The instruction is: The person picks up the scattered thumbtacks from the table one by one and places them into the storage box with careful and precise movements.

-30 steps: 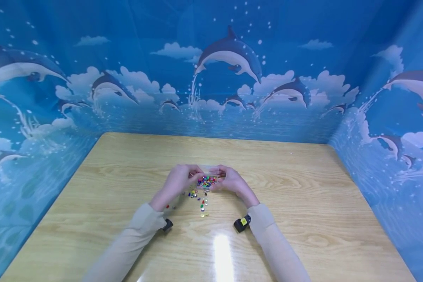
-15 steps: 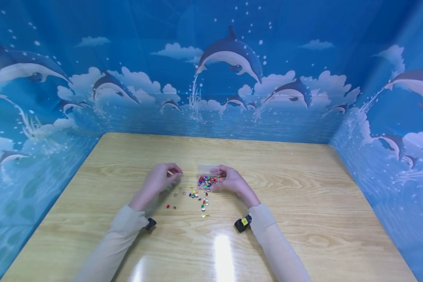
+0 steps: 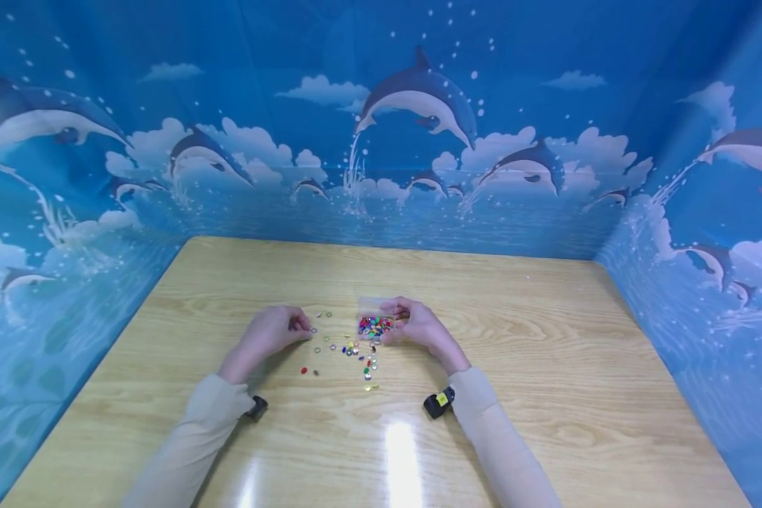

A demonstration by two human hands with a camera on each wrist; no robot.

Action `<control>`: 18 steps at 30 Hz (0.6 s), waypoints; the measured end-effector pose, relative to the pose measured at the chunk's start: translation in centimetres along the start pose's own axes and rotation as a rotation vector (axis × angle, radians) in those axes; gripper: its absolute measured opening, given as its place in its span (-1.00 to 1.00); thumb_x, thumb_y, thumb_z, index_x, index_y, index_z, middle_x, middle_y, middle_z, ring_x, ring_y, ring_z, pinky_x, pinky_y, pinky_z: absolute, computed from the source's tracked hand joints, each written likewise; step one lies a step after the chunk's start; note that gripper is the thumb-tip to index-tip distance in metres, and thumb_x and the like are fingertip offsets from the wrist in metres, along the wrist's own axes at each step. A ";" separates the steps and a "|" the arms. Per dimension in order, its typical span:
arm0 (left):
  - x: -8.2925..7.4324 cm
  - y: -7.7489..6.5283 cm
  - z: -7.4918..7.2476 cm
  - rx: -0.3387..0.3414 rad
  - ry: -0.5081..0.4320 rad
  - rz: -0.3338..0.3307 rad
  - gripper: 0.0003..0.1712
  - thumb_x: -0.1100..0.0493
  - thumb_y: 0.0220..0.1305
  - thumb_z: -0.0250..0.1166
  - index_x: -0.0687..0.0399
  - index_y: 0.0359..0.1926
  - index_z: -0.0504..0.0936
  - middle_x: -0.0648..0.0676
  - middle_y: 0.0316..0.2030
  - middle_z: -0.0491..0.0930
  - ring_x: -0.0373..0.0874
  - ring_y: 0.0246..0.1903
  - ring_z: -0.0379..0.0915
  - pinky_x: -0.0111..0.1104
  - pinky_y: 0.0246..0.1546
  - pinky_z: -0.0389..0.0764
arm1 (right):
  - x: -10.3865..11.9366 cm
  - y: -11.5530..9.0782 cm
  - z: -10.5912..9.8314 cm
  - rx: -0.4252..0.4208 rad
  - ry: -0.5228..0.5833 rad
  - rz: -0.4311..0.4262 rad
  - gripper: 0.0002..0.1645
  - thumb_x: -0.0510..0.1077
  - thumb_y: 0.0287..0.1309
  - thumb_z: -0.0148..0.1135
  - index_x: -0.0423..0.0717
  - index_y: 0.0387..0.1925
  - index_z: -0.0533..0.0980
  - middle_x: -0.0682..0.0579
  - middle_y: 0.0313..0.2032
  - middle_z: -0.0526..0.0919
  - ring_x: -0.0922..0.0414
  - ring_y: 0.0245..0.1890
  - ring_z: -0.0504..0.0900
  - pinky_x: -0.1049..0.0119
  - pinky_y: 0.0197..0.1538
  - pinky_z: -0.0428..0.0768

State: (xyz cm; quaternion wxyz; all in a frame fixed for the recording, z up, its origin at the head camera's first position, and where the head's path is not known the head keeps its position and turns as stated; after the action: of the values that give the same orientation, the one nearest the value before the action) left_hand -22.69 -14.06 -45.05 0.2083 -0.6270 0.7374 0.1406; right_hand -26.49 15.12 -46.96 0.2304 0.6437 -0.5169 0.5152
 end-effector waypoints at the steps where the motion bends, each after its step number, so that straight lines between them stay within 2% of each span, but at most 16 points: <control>1: 0.0 0.0 0.1 0.001 0.006 0.003 -0.85 0.11 0.17 0.51 0.03 -0.35 0.70 -0.06 -0.46 0.64 -0.21 -0.45 0.51 -0.32 -0.32 0.58 | 0.0 0.0 0.0 -0.001 0.000 0.000 -0.13 -0.35 -0.13 0.57 -0.19 0.30 0.45 -0.17 0.03 0.51 0.04 -0.11 0.46 0.31 -0.05 0.56; 6: 0.0 0.0 0.2 -0.011 0.013 0.008 -0.87 0.12 0.20 0.49 0.02 -0.36 0.69 -0.05 -0.47 0.63 -0.21 -0.47 0.49 -0.35 -0.38 0.56 | -0.2 0.0 0.0 -0.002 0.006 -0.003 -0.13 -0.35 -0.13 0.57 -0.19 0.30 0.45 -0.18 0.04 0.51 0.02 -0.09 0.46 0.31 -0.04 0.56; 12: -0.3 -0.1 -0.2 -0.089 -0.020 0.015 -0.89 0.16 0.21 0.48 0.04 -0.33 0.69 -0.03 -0.46 0.68 -0.21 -0.52 0.51 -0.36 -0.45 0.55 | -0.3 0.0 0.0 -0.007 0.005 0.004 -0.13 -0.34 -0.13 0.58 -0.17 0.30 0.46 -0.17 0.04 0.51 0.02 -0.08 0.46 0.31 -0.03 0.57; 18: -1.2 0.2 -0.1 -0.138 -0.039 0.034 -0.89 0.15 0.23 0.47 0.03 -0.32 0.69 -0.03 -0.42 0.70 -0.19 -0.47 0.56 -0.32 -0.39 0.59 | -0.2 0.0 0.0 -0.006 0.013 -0.001 -0.13 -0.36 -0.14 0.57 -0.19 0.29 0.46 -0.15 -0.01 0.50 0.05 -0.15 0.44 0.31 -0.08 0.56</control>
State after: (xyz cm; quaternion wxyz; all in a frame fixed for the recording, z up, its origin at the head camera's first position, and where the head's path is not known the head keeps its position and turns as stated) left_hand -22.80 -13.06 -44.41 0.1767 -0.6244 0.7322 0.2068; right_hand -26.51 15.21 -47.15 0.2359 0.6402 -0.5164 0.5176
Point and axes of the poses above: each hand's wrist, its own y-axis towards the middle knuckle, its own z-axis out of the palm, x = y × z, the point moved 1 cm from there along y, towards the middle knuckle
